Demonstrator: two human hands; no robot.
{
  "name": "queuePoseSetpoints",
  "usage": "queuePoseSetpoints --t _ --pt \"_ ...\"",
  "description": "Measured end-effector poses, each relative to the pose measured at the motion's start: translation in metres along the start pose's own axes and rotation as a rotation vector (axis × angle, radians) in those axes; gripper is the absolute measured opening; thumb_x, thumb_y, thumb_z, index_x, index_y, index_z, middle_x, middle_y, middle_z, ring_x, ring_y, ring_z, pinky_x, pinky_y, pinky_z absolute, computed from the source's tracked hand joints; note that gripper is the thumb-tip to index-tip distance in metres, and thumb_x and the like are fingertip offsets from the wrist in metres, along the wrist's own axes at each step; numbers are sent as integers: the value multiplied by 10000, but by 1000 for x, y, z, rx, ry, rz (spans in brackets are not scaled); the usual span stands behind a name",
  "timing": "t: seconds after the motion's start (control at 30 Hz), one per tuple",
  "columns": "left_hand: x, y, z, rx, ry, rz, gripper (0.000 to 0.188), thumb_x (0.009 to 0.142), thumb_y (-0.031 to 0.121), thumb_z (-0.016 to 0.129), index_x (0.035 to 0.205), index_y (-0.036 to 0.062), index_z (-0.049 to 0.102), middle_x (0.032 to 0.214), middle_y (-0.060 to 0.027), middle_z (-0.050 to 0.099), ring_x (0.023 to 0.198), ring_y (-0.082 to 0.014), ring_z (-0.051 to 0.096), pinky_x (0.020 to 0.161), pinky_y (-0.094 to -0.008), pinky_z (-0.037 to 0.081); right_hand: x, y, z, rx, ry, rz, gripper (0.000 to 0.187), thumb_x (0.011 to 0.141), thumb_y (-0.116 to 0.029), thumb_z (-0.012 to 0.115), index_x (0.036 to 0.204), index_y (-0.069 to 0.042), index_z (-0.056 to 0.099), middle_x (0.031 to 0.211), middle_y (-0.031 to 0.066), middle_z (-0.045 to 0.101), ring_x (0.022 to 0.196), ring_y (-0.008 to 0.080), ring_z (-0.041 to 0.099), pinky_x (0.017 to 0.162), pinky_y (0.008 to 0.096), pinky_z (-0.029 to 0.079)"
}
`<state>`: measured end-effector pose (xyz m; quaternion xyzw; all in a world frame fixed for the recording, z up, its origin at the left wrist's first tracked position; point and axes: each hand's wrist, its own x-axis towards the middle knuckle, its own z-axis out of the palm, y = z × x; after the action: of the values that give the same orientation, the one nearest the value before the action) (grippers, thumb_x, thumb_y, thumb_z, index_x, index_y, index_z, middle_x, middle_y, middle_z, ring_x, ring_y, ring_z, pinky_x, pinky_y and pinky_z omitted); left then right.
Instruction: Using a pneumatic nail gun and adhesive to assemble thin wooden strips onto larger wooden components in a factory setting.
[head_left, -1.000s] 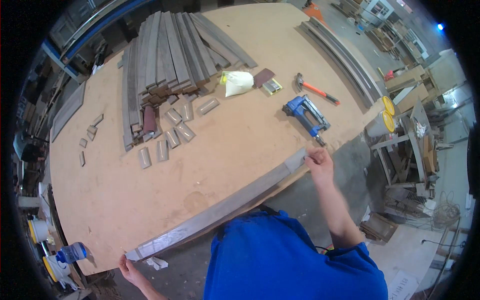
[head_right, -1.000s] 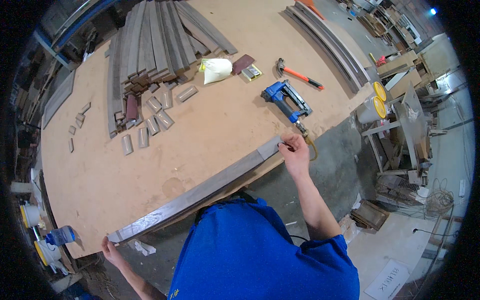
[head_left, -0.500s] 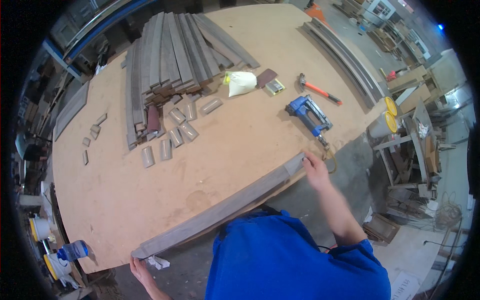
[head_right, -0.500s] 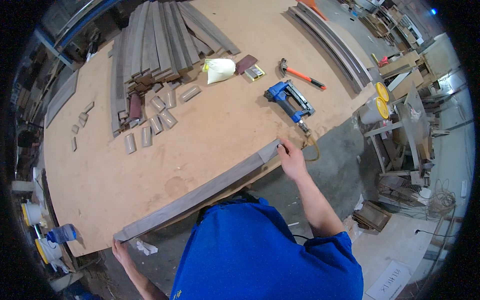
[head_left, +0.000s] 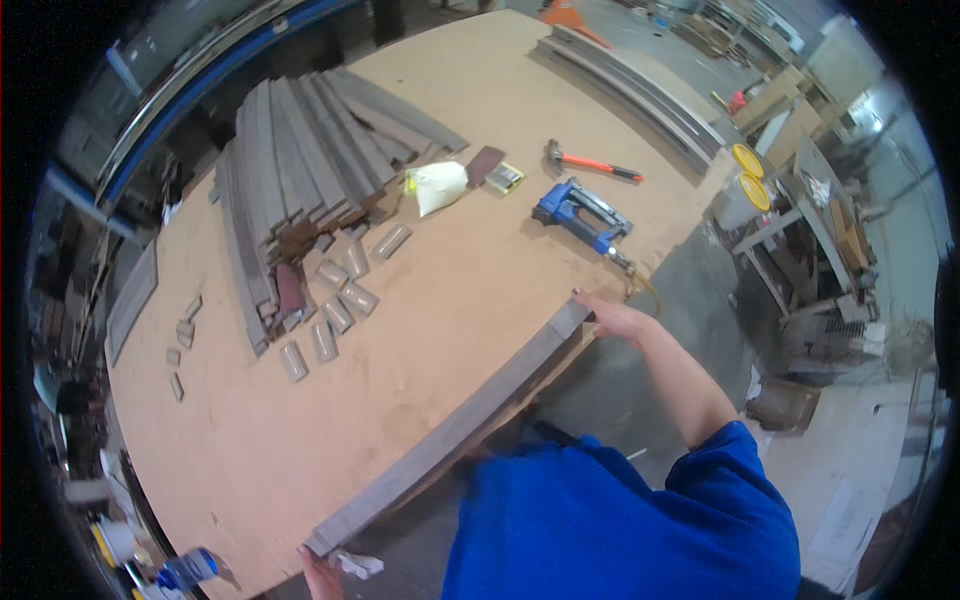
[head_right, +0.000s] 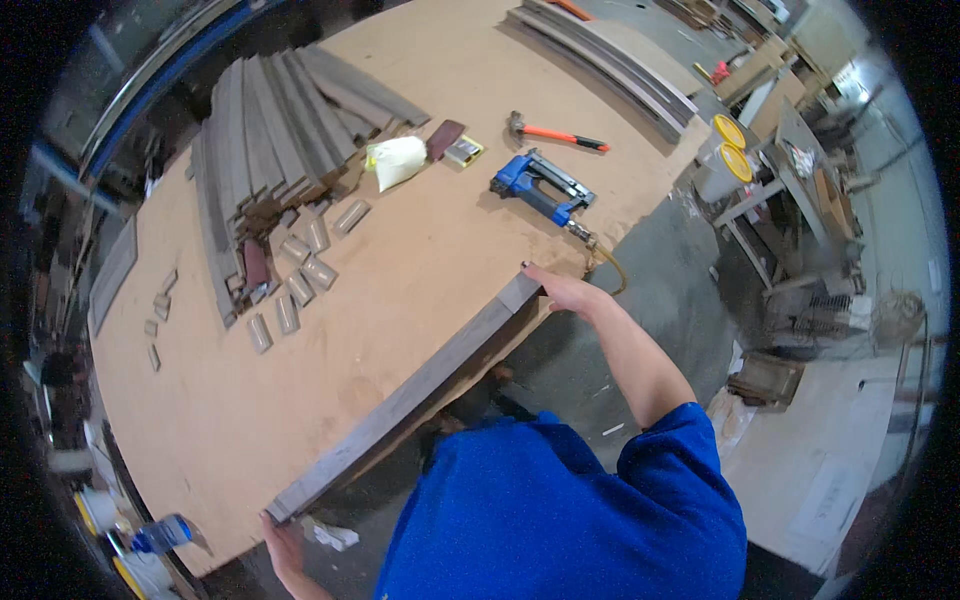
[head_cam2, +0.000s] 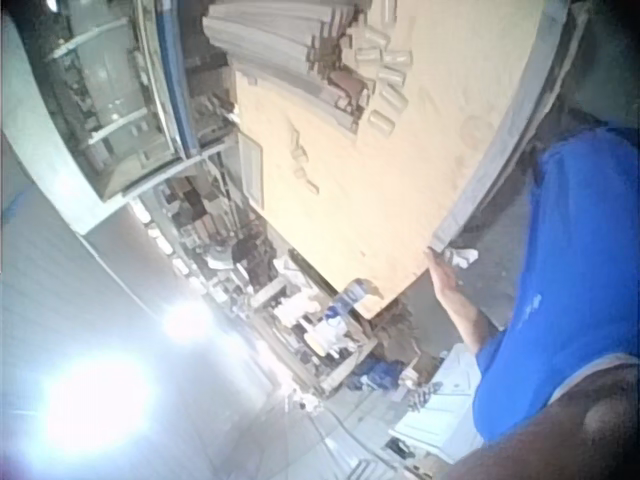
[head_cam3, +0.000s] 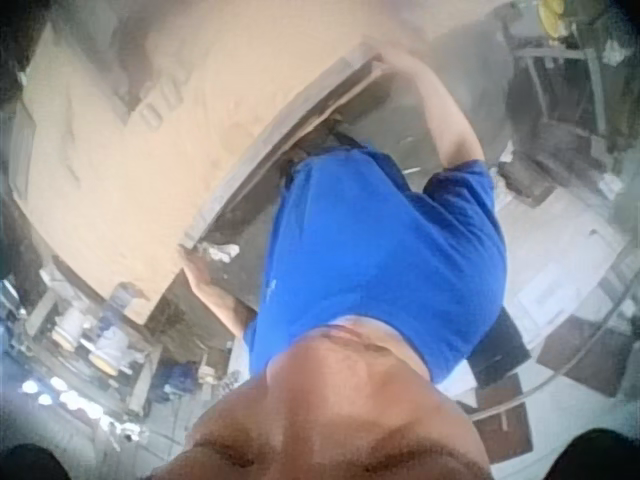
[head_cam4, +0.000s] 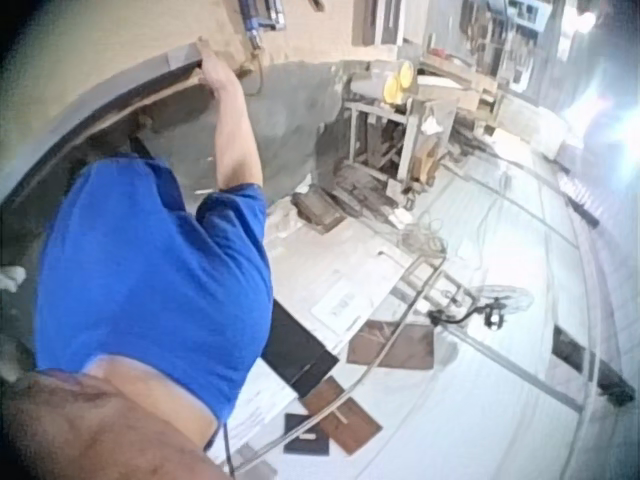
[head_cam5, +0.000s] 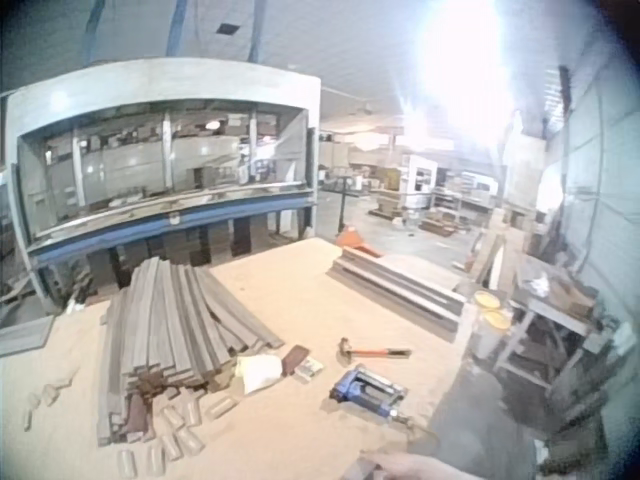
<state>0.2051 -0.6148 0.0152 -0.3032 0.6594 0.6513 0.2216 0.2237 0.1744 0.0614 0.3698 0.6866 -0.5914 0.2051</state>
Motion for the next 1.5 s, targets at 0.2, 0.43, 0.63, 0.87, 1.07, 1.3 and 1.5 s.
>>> queuePoseSetpoints --t 0.2,0.43,0.63,0.87,1.07,1.3,1.5 --pt "-42 37 71 19 -76 57 880 1012 654 520 1607 44 302 1610 -161 378 1479 -344 347 1251 -551 236 -12 22 -22 31 53 -91 779 1046 -623 448 1605 -85 384 1636 96 418 1476 268 402 1151 405 392" --pt "-76 76 222 150 46 97 738 1022 590 559 1532 69 449 1468 -117 530 1330 -292 494 1106 -507 421 -93 118 -154 207 279 -92 729 1053 -585 471 1502 -14 524 1530 158 535 1375 277 500 1130 421 402" --pt "-6 98 386 338 -264 338 486 1030 565 549 1287 167 659 1164 18 711 1039 -135 649 875 -356 505 -171 233 -257 502 559 -19 727 1042 -611 470 1455 -21 564 1429 133 597 1276 266 558 1050 407 450" --pt "-10 172 687 606 -539 421 492 1036 513 562 1317 118 641 1236 -26 682 1140 -174 626 979 -397 511 -219 347 -322 837 798 16 640 1042 -601 468 1362 -65 610 1314 78 646 1190 223 595 985 411 470" --pt "6 189 926 779 -715 415 604 1006 605 546 1351 117 633 1319 -49 647 1210 -205 598 1038 -423 467 -200 389 -364 973 965 71 674 1038 -628 448 1462 -113 545 1377 67 629 1226 266 586 1003 462 465" --pt "51 168 1157 830 -864 400 690 967 634 571 1388 91 635 1412 -72 622 1313 -222 543 1099 -462 396 -158 405 -429 1092 1070 148 787 1011 -663 478 1604 -155 379 1522 76 531 1338 289 545 1026 498 452" --pt "91 180 1226 818 -830 362 698 962 635 578 1401 94 622 1404 -82 628 1318 -218 546 1106 -442 401 -113 357 -480 1073 1055 174 770 1002 -681 494 1562 -155 442 1497 57 548 1355 262 535 1028 478 443"
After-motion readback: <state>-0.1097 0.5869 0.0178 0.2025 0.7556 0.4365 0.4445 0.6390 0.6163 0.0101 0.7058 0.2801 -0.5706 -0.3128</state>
